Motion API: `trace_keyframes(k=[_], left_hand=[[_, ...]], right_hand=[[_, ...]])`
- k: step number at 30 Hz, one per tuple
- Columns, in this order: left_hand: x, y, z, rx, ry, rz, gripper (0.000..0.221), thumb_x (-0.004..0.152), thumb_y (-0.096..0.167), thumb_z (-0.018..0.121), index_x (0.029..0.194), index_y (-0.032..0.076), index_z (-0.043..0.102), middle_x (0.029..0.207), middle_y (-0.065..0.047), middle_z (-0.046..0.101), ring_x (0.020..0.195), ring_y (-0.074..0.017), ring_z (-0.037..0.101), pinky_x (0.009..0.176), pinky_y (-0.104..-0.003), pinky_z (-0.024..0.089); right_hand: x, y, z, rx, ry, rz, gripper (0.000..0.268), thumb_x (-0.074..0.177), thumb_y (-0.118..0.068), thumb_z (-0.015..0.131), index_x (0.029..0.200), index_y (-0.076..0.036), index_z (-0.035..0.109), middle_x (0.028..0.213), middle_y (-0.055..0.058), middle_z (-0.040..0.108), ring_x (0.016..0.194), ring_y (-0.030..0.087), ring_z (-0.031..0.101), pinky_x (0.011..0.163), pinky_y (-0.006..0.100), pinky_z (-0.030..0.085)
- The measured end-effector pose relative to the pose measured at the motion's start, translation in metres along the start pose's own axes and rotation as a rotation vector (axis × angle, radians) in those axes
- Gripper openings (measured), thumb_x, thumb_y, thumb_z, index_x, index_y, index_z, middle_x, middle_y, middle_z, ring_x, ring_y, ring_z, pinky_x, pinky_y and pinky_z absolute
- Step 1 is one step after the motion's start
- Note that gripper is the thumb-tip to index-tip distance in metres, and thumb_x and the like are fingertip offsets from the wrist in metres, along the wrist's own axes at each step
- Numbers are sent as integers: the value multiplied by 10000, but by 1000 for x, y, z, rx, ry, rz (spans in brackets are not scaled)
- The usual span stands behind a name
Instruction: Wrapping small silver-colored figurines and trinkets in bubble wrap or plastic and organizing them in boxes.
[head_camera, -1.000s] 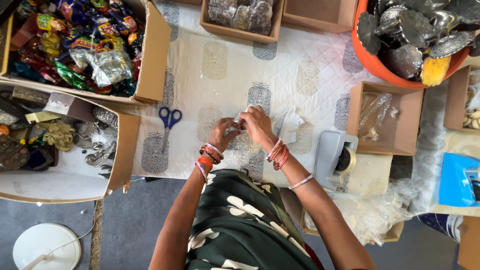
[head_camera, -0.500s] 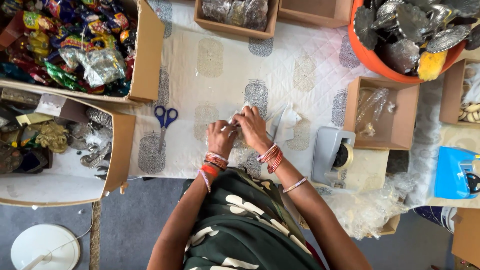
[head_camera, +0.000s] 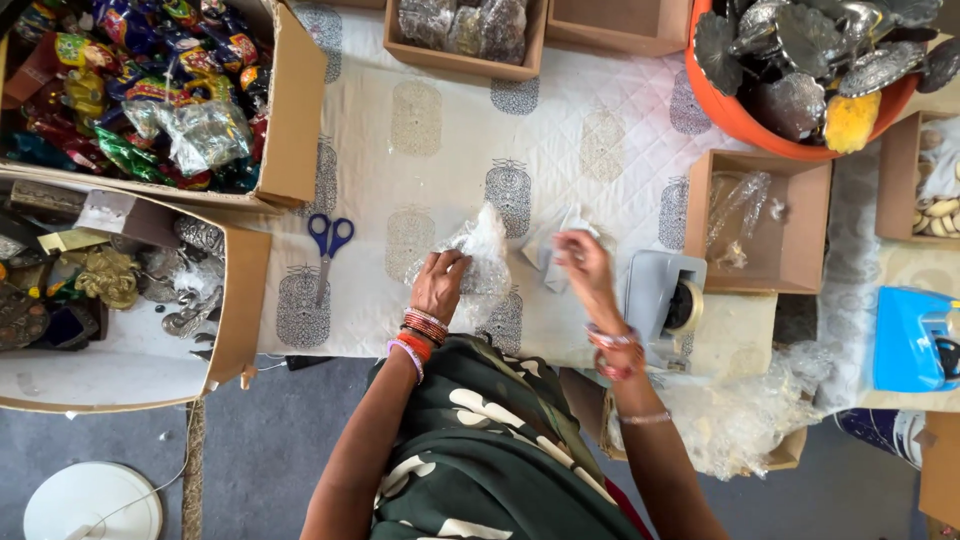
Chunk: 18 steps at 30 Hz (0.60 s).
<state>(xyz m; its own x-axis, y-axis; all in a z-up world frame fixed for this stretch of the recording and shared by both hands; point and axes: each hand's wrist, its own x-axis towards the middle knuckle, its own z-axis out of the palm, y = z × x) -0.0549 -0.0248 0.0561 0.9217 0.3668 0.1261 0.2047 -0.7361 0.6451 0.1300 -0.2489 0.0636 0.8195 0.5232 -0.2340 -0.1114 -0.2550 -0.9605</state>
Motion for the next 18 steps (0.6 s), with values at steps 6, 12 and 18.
trace_keyframes(k=[6,12,18], left_hand=[[-3,0,9,26,-54,122,415,796,13,624,1203,40,697,1246,-131,663,1116,-325,599,996,-410,542],[4,21,-18,9,-140,158,617,843,398,767,1256,-43,644,1285,-205,609,1150,-404,552,969,-486,507],[0,4,-8,236,-139,275,714,810,466,783,1244,-77,618,1315,-221,569,1157,-407,549,948,-481,513]], right_hand=[[-100,-4,-116,-239,592,-135,173,1058,-52,597,1208,3,666,1134,49,710,966,92,673,834,233,568],[-179,50,-169,-309,888,-4,196,1061,-42,592,1221,15,690,1103,71,731,847,99,605,756,233,519],[-205,49,-149,-302,774,120,233,1061,-127,571,1260,-49,662,1162,29,704,889,85,674,723,221,557]])
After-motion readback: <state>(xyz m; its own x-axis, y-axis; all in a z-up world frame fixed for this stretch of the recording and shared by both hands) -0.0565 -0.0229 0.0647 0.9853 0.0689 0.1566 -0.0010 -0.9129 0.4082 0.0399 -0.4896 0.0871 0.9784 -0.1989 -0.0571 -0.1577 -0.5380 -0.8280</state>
